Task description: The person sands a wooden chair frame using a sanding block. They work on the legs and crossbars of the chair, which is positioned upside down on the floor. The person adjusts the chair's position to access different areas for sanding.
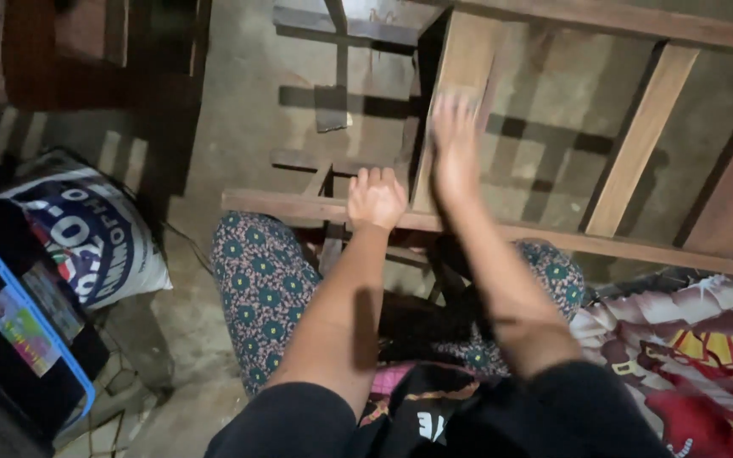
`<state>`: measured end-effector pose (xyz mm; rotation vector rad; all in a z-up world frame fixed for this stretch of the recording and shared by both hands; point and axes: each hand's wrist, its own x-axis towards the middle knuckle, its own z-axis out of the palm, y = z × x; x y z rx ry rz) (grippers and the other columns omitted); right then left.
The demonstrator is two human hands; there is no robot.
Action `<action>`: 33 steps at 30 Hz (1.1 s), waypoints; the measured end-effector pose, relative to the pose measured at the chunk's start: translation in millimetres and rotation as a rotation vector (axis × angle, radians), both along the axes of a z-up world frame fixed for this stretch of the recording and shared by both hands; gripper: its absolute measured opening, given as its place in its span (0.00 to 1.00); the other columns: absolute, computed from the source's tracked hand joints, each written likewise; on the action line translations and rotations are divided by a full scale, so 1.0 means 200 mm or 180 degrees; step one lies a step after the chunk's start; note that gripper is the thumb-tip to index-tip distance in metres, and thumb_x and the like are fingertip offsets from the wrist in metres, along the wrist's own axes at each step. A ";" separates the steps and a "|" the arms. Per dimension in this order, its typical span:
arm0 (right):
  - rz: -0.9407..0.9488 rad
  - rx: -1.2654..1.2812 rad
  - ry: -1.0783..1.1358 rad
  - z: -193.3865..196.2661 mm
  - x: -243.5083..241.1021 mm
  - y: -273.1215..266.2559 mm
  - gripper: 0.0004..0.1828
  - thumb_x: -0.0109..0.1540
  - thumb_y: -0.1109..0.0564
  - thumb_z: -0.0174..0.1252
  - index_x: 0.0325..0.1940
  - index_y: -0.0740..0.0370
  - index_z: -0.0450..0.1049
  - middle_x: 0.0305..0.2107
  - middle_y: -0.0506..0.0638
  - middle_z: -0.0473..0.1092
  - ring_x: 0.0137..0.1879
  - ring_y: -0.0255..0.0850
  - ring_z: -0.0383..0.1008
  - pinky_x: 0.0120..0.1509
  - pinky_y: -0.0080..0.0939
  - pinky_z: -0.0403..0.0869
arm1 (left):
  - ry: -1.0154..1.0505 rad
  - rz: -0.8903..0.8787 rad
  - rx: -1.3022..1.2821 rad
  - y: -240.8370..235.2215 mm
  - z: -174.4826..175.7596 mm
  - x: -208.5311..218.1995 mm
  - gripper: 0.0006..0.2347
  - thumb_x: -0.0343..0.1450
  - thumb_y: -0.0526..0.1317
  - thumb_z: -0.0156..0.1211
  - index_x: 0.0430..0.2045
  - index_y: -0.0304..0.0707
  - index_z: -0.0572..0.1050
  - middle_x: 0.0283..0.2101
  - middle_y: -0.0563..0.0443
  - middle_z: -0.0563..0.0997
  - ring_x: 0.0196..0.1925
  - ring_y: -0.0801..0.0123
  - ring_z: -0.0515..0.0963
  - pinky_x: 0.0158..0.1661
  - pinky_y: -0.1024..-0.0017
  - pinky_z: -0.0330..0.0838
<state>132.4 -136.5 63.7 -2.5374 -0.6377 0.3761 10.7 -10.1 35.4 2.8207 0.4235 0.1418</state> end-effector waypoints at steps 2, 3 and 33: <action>0.0094 -0.0127 -0.0056 -0.06 -0.25 -0.10 0.33 0.74 0.70 0.33 0.85 0.63 0.44 0.81 0.60 0.44 0.85 0.63 0.38 0.88 0.63 0.42 | -0.0106 0.0029 0.0008 -0.01 0.01 0.03 0.04 0.63 0.39 0.59 0.19 0.41 0.76 0.25 0.44 0.78 0.33 0.50 0.75 0.37 0.55 0.67; 0.0176 -0.0234 -0.0071 -0.09 -0.39 -0.14 0.35 0.71 0.70 0.38 0.84 0.63 0.47 0.80 0.59 0.46 0.85 0.66 0.42 0.87 0.66 0.46 | -0.0171 0.0046 0.0034 0.00 0.02 0.02 0.04 0.63 0.38 0.58 0.18 0.40 0.76 0.25 0.43 0.79 0.32 0.49 0.75 0.36 0.55 0.67; 0.0409 -0.1300 -0.0657 0.05 0.07 -0.09 0.36 0.67 0.76 0.42 0.81 0.73 0.52 0.76 0.70 0.54 0.80 0.67 0.54 0.83 0.59 0.54 | -0.0203 0.0064 0.0031 -0.01 -0.05 0.00 0.06 0.62 0.44 0.58 0.18 0.45 0.73 0.23 0.49 0.73 0.34 0.54 0.78 0.35 0.58 0.73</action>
